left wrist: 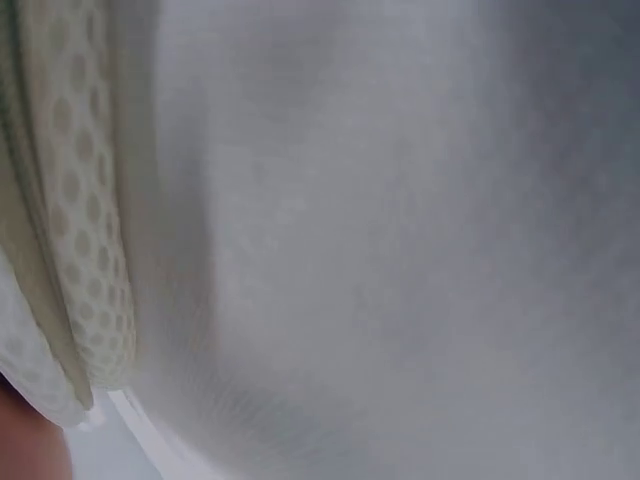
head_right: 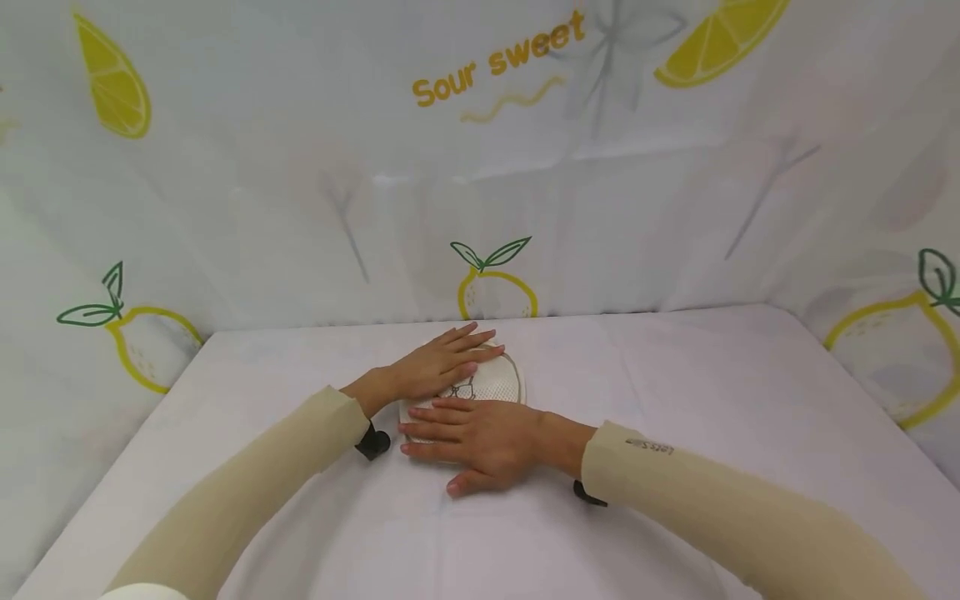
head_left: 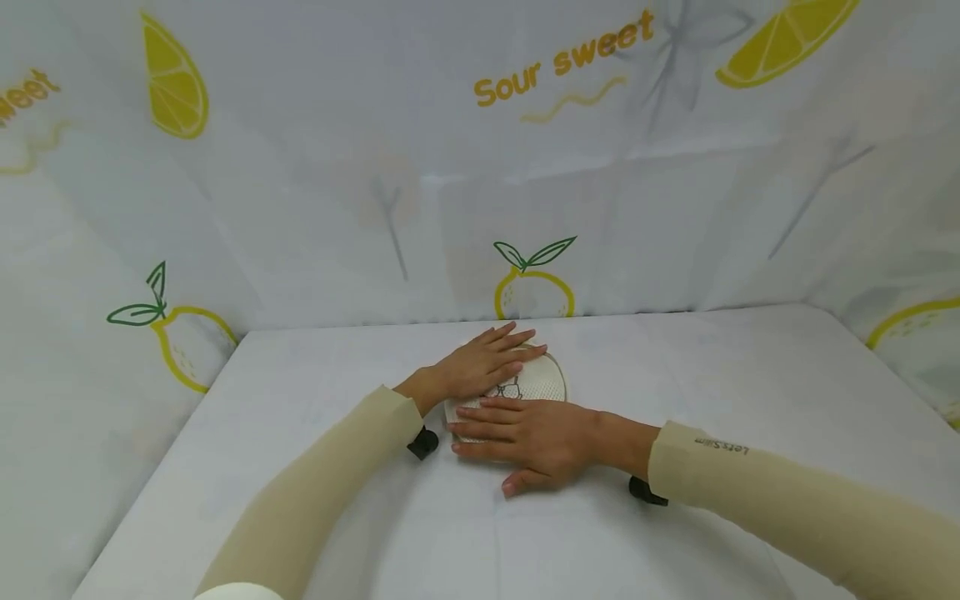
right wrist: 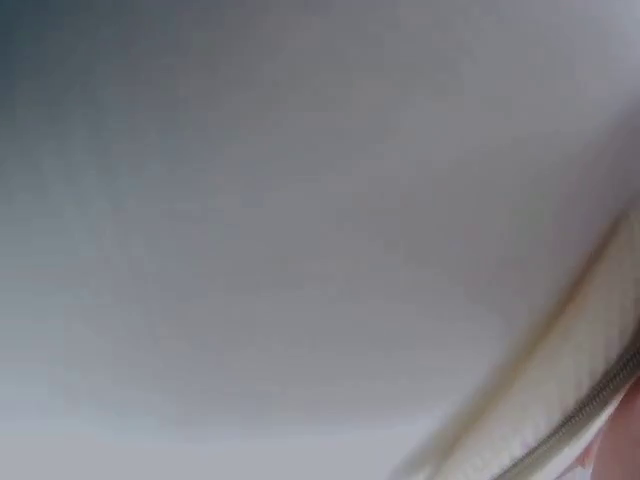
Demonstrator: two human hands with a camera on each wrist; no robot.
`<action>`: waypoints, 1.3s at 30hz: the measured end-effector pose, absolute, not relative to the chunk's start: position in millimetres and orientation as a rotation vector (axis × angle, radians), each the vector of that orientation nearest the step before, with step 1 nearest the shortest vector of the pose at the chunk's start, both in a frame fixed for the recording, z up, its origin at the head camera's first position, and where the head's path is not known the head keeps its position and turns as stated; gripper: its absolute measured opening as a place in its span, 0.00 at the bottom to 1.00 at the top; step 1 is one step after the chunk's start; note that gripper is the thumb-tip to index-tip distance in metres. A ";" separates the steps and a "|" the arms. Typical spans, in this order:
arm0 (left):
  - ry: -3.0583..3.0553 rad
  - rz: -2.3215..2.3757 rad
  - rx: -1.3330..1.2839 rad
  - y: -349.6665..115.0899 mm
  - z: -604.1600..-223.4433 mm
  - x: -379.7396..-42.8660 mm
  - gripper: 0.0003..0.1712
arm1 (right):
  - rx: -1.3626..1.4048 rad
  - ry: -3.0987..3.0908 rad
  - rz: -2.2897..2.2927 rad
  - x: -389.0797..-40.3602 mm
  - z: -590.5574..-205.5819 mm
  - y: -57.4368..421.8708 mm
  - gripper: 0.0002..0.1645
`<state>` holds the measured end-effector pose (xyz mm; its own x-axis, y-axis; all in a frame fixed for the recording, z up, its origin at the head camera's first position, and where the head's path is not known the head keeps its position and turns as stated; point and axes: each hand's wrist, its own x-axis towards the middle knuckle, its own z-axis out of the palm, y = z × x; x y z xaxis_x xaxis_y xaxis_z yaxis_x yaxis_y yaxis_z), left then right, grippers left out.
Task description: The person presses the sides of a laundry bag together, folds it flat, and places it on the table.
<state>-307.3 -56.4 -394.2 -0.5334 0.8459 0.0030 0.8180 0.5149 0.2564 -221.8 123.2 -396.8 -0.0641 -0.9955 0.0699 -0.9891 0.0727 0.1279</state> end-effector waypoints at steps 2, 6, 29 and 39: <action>2.632 0.433 1.479 -57.4 -395.3 -306.2 0.28 | 2.028 -2.195 -0.095 -220.5 -394.2 124.0 0.42; 2.631 0.583 1.573 -59.0 -395.0 -307.6 0.28 | 1.972 -2.190 -0.171 -221.0 -388.6 126.7 0.41; 2.519 0.324 1.675 -71.1 -393.7 -309.2 0.28 | 1.998 -2.248 -0.106 -225.9 -396.4 135.5 0.42; 2.642 0.444 1.650 -70.4 -388.4 -307.0 0.29 | 1.945 -2.276 -0.097 -224.1 -395.0 141.0 0.46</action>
